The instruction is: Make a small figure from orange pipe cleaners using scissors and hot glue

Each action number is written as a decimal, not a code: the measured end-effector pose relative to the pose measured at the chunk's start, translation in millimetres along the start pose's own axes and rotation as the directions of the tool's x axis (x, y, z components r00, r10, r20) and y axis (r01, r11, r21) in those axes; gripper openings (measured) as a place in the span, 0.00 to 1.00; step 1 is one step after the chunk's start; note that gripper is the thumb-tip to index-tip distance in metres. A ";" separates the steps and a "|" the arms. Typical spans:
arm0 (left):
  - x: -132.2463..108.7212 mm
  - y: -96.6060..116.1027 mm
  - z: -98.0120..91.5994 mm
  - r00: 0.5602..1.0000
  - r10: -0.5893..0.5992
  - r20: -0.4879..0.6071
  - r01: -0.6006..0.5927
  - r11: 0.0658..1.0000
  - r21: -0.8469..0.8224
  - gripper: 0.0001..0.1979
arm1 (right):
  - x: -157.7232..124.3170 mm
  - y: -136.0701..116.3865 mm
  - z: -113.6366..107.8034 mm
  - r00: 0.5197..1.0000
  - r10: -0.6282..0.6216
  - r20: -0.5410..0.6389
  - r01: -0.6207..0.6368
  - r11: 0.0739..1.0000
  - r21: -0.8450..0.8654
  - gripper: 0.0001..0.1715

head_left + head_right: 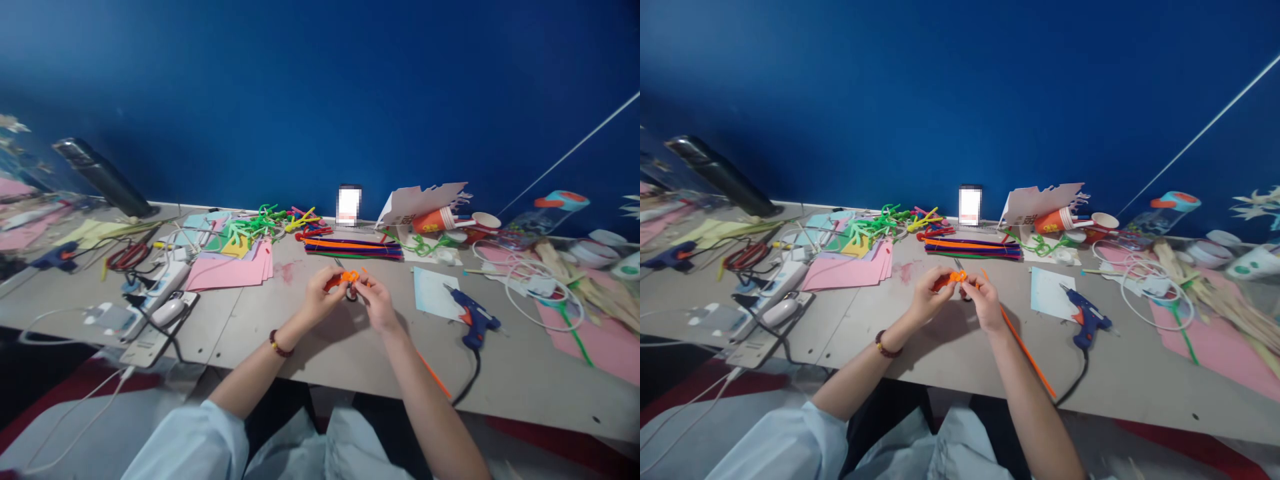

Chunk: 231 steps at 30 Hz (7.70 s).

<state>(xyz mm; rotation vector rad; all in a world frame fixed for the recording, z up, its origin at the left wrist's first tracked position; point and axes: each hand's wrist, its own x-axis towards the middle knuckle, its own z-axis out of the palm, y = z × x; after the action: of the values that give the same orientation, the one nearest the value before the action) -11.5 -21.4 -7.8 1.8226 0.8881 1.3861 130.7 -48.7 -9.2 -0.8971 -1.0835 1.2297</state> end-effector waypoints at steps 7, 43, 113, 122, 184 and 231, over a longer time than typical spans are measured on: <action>9.0 -3.2 -3.4 0.941 -0.333 0.064 0.336 0.890 -0.310 0.16 | 8.1 -5.6 -6.4 0.973 0.105 -0.205 -0.062 0.977 0.204 0.13; 13.1 0.3 -9.3 0.795 -0.493 0.354 0.598 0.538 -0.594 0.20 | 8.5 2.2 -5.4 0.956 0.118 -0.268 -0.133 0.990 -0.038 0.16; 13.8 10.1 -14.8 0.884 -0.228 0.407 0.312 0.938 -0.151 0.19 | 5.4 -2.1 -19.0 0.932 0.358 0.056 -0.358 0.934 -0.007 0.16; 7.5 16.1 -6.1 0.824 -0.351 0.445 0.545 0.707 -0.452 0.18 | 4.1 2.7 -15.6 0.861 0.412 0.298 -0.498 0.799 0.337 0.18; 5.7 2.2 -3.4 0.825 -0.431 0.366 0.558 0.727 -0.401 0.21 | 2.4 -4.1 6.5 0.980 0.073 -0.184 -0.074 0.997 0.002 0.16; -0.5 0.6 -7.7 0.964 0.158 0.213 -0.172 0.984 0.048 0.10 | 2.2 -1.2 -6.1 0.987 0.135 0.091 -0.153 0.961 0.231 0.09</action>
<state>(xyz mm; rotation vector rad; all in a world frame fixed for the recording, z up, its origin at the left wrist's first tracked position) -19.0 -21.3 -5.9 2.0889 0.6935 1.2474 136.9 -46.5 -9.4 -0.7608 -0.9172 1.4899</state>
